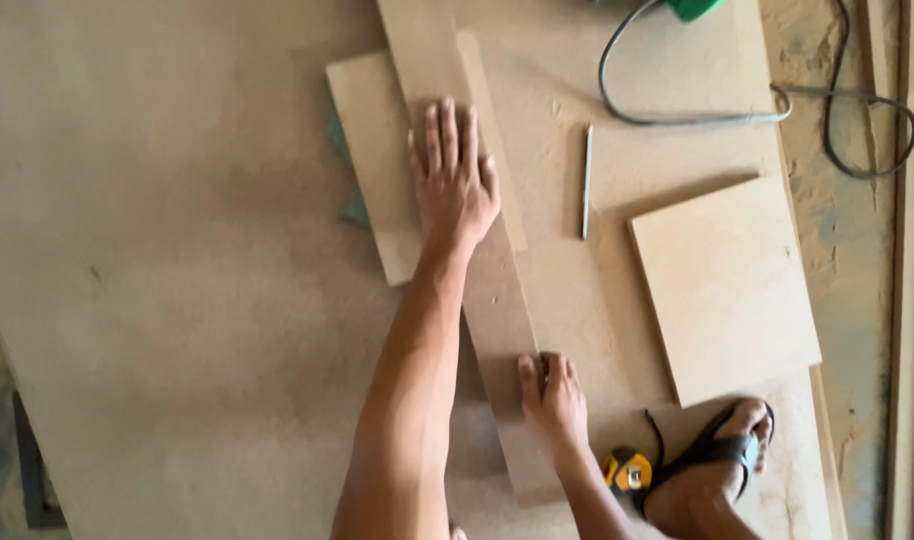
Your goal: The person marks a wood board using a pencil and measuring tape, cuts the board with a circular saw, and then fits the piece against another wood component.
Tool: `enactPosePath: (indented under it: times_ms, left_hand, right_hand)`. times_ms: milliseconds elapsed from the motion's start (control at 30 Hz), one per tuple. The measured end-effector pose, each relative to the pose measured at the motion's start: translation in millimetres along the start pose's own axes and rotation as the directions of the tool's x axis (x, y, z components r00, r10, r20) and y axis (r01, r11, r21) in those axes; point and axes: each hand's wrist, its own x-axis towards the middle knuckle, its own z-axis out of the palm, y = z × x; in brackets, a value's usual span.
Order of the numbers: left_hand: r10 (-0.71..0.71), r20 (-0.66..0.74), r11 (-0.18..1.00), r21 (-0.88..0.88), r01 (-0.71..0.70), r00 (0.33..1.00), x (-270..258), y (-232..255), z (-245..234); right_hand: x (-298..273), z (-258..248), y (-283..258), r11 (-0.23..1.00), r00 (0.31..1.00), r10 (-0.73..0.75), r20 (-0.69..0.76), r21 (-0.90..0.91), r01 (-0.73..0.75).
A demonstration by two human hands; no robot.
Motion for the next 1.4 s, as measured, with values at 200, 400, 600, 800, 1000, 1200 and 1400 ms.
enactPosePath:
  times_ms: [200,400,600,800,1000,1200,1400]
  left_hand:
    - [0.068,0.284,0.991,-0.133,-0.031,0.956,-20,-22,-17]
    - [0.008,-0.07,0.849,-0.527,-0.044,0.997,-228,-52,-41]
    - [-0.407,0.132,0.425,-0.849,0.315,0.904,-328,-56,-37]
    - [-0.624,0.315,0.215,-0.811,0.545,0.715,-345,-132,-26]
    - [-0.788,0.148,0.374,-0.656,0.655,0.598,-422,-255,-45]
    - [-0.741,-0.001,0.471,-0.714,0.519,0.671,-535,-307,-48]
    - [-0.843,0.006,0.388,-0.685,0.616,0.537,-600,-310,-45]
  right_hand:
    - [-27,4,8,1.0,0.992,-0.009,-0.122,-0.002,0.009]
    - [-49,2,-14,0.988,0.986,0.135,-0.097,0.085,-0.127]
    - [-98,40,-17,0.997,0.991,-0.017,-0.135,0.069,0.026]
    - [-147,89,-62,0.948,0.948,-0.275,0.158,0.206,0.241]
    - [-117,62,-92,0.916,0.862,-0.402,0.31,0.148,0.374]
    - [-28,-37,-69,0.475,0.575,-0.766,0.287,-0.349,0.808]
    - [56,-194,-106,0.586,0.76,-0.538,0.365,-0.485,0.649]
